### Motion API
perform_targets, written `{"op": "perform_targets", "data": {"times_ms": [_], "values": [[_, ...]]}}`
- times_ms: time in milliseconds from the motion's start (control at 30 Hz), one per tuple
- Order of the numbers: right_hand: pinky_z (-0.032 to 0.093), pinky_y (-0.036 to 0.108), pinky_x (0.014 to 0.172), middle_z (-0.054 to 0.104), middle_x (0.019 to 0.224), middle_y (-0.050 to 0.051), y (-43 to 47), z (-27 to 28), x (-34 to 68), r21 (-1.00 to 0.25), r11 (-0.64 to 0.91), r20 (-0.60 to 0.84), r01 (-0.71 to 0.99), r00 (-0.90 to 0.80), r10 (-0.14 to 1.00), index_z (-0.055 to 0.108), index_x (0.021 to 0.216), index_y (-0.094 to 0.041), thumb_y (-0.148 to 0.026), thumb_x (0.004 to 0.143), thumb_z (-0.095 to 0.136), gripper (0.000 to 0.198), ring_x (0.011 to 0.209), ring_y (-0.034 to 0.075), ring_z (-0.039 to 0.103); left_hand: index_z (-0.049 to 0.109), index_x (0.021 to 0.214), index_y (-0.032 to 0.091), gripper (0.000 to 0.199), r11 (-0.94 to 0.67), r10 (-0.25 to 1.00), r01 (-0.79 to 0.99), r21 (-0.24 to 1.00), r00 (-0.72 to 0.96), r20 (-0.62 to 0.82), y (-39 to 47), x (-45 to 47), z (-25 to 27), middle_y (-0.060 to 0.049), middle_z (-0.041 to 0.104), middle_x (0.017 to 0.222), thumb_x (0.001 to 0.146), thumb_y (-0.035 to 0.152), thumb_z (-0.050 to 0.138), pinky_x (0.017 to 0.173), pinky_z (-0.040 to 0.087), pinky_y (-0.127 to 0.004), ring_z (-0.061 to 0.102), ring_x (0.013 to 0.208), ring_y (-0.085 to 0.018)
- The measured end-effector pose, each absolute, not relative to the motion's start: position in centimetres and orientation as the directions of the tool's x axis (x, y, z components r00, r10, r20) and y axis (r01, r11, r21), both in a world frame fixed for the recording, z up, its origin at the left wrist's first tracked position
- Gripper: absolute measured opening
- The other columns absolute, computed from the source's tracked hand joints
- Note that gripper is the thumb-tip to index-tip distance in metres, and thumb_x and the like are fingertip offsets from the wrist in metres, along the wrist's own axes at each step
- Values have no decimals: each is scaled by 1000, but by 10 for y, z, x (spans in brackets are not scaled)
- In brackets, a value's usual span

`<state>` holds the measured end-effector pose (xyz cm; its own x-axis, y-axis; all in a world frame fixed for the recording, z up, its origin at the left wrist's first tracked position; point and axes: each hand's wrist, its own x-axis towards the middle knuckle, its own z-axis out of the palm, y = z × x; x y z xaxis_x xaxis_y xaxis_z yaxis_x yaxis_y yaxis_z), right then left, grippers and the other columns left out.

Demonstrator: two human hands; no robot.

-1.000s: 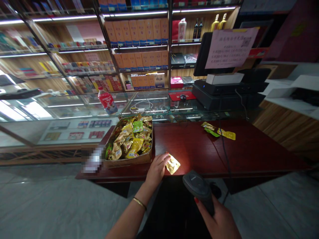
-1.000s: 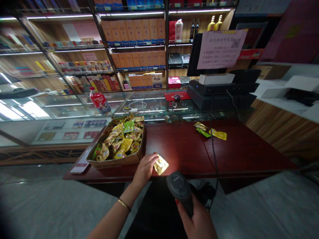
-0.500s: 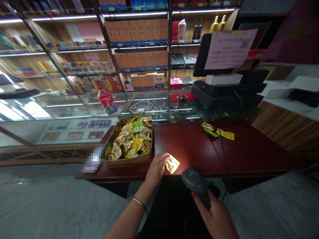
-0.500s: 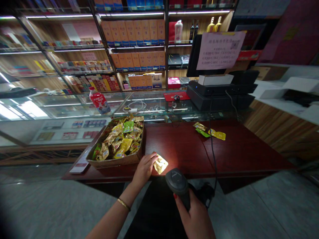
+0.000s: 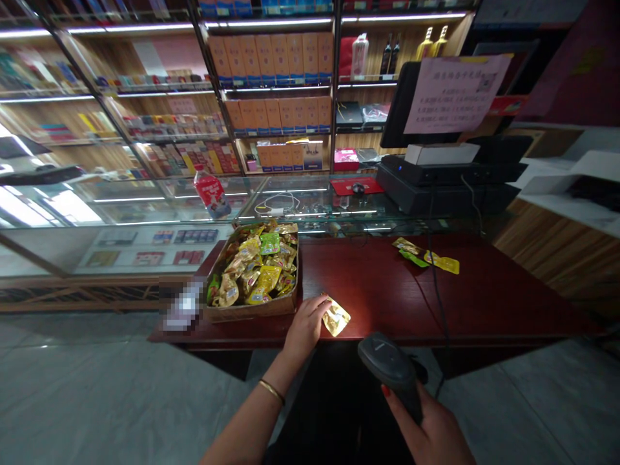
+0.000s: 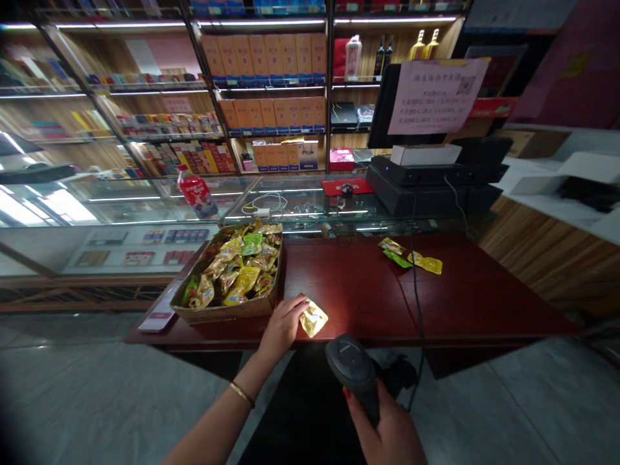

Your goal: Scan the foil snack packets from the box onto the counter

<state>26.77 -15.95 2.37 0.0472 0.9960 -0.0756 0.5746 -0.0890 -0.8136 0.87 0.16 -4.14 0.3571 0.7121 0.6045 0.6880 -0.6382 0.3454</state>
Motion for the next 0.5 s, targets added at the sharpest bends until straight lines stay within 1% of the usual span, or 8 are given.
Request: {"op": "perform_targets", "data": {"times_ms": [100,300,400,500], "values": [[61,26,86,81,117,11,-157,28,270,-799,-94,-41,593,103,994,72,125,-21,-59,94,55,52,114,30,74,63,131,19,38,-646,698,681,345,344,628,3,9,-44,-11,67,132,97,7,50,104,54,-41,61,121,-22],[62,27,84,83,111,8,-149,28,262,-794,-61,-31,605,60,998,72,122,-22,-57,95,53,48,107,28,77,62,132,19,37,-646,698,687,333,354,623,2,10,-40,-12,66,132,98,9,50,103,54,-43,61,121,-23],[62,27,88,82,112,8,-149,28,259,-788,-40,6,614,72,997,72,123,-22,-55,95,54,46,110,28,76,62,132,19,37,-652,694,679,338,355,627,1,10,-39,-12,66,131,98,9,50,103,55,-43,61,121,-24],[62,25,85,83,111,7,-151,26,261,-787,-30,20,616,74,997,73,120,-23,-55,95,55,45,109,28,76,62,132,21,39,-648,705,669,365,343,621,1,11,-40,-11,66,131,98,7,49,104,54,-43,61,122,-23]]}}
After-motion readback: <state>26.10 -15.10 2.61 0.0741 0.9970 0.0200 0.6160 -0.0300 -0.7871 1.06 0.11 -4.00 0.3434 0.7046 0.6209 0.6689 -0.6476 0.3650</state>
